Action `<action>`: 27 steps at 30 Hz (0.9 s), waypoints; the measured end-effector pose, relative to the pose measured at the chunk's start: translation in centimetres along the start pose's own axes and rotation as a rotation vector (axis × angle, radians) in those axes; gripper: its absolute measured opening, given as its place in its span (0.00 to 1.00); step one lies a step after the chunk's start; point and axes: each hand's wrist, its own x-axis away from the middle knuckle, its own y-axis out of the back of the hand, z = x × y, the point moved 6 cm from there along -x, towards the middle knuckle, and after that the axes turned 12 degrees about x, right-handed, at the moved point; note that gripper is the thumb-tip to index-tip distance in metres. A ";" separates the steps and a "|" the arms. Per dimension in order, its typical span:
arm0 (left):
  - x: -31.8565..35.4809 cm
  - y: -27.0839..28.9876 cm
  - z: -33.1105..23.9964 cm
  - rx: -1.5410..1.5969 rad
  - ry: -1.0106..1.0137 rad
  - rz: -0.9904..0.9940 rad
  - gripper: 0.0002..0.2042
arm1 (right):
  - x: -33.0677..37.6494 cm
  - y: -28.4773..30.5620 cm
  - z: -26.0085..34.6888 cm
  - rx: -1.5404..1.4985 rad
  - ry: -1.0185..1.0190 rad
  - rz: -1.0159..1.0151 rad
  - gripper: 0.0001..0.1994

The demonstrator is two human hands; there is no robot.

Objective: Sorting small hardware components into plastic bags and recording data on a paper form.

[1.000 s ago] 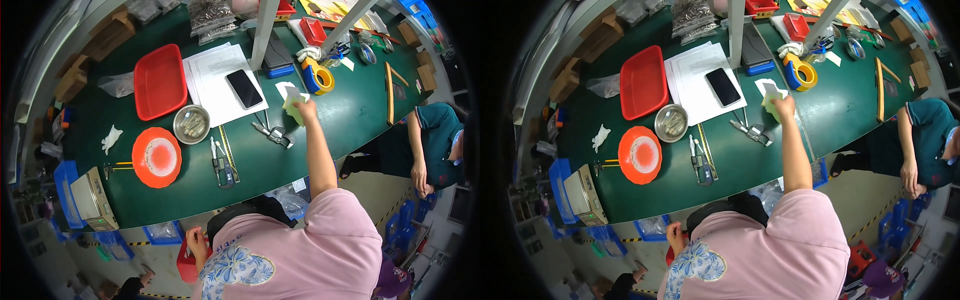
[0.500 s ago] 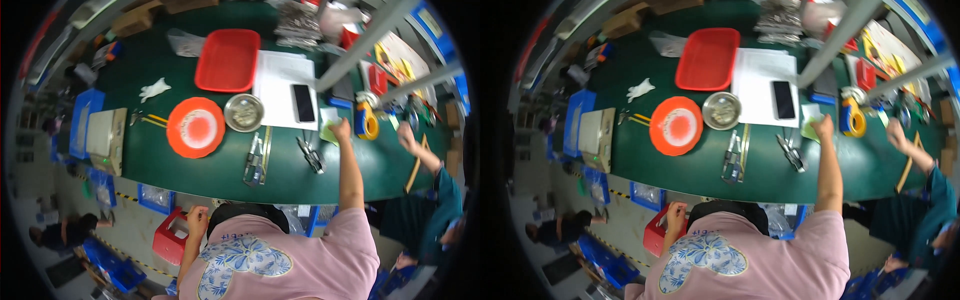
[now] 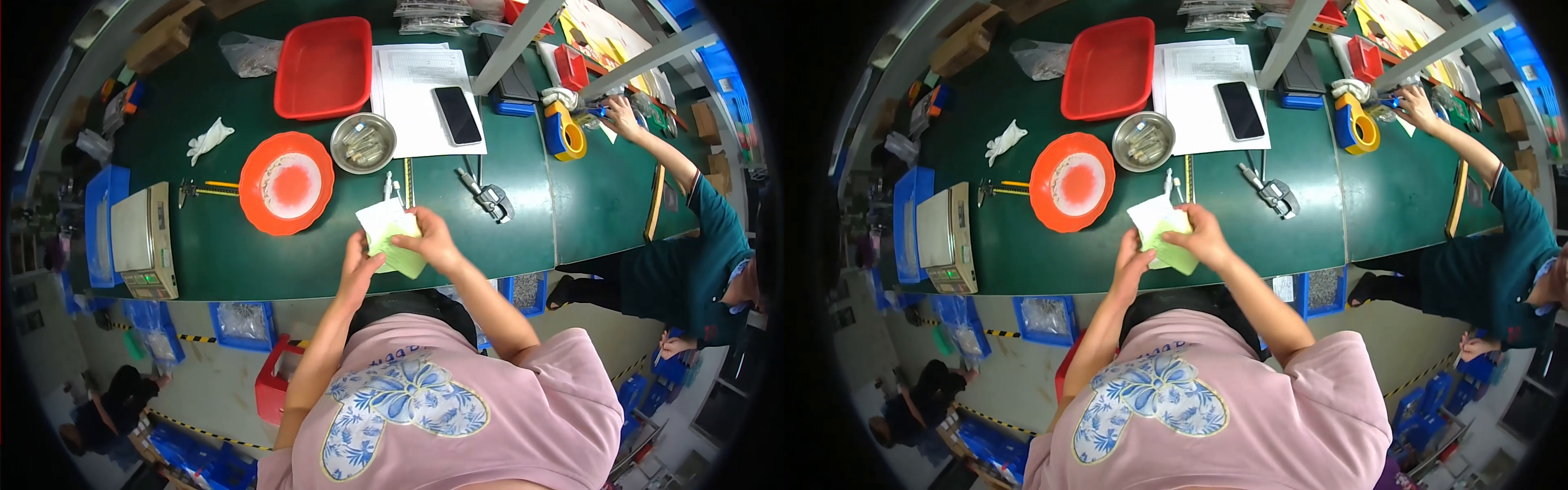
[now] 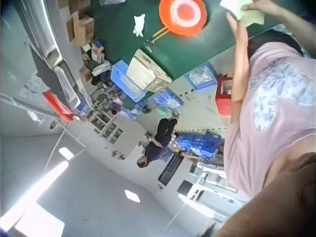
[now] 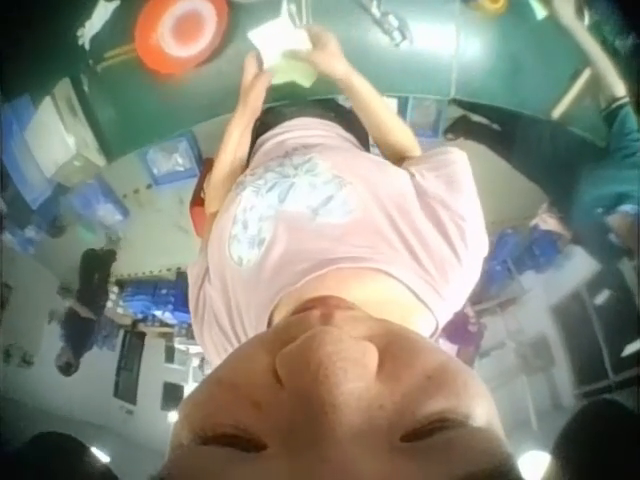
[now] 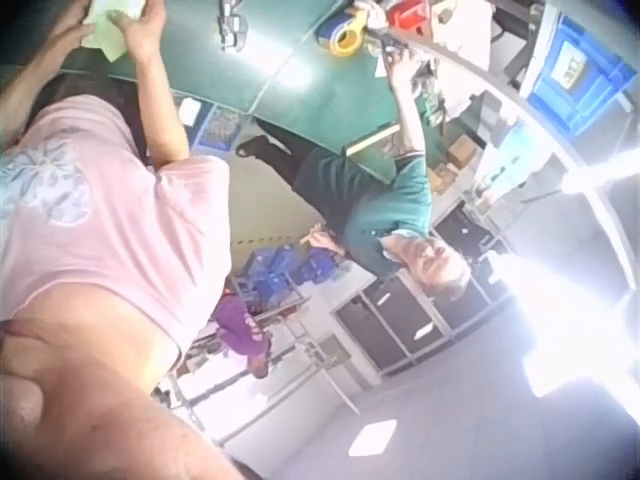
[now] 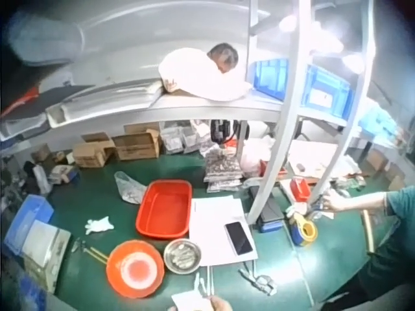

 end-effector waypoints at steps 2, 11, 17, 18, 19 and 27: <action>0.3 -0.6 0.3 0.026 -0.023 -0.023 0.22 | 0.8 -2.3 -0.4 -0.048 -0.036 -0.005 0.18; 0.2 3.1 1.2 -0.239 -0.110 -0.289 0.13 | 0.8 -2.8 -1.1 0.328 0.077 -0.028 0.15; -0.2 7.1 0.2 0.070 0.193 -0.433 0.26 | -4.0 20.5 -9.8 0.355 0.193 -0.652 0.13; -0.4 8.9 -0.1 0.153 0.195 -0.491 0.26 | -4.2 23.8 -8.8 0.632 -0.001 -0.733 0.08; -1.9 9.2 -0.1 0.234 0.213 -0.495 0.27 | -4.2 29.4 -11.8 -0.002 0.056 -0.903 0.06; -5.3 15.7 -1.0 0.211 0.201 -0.817 0.19 | -8.1 29.6 -6.6 0.878 -0.448 -1.026 0.23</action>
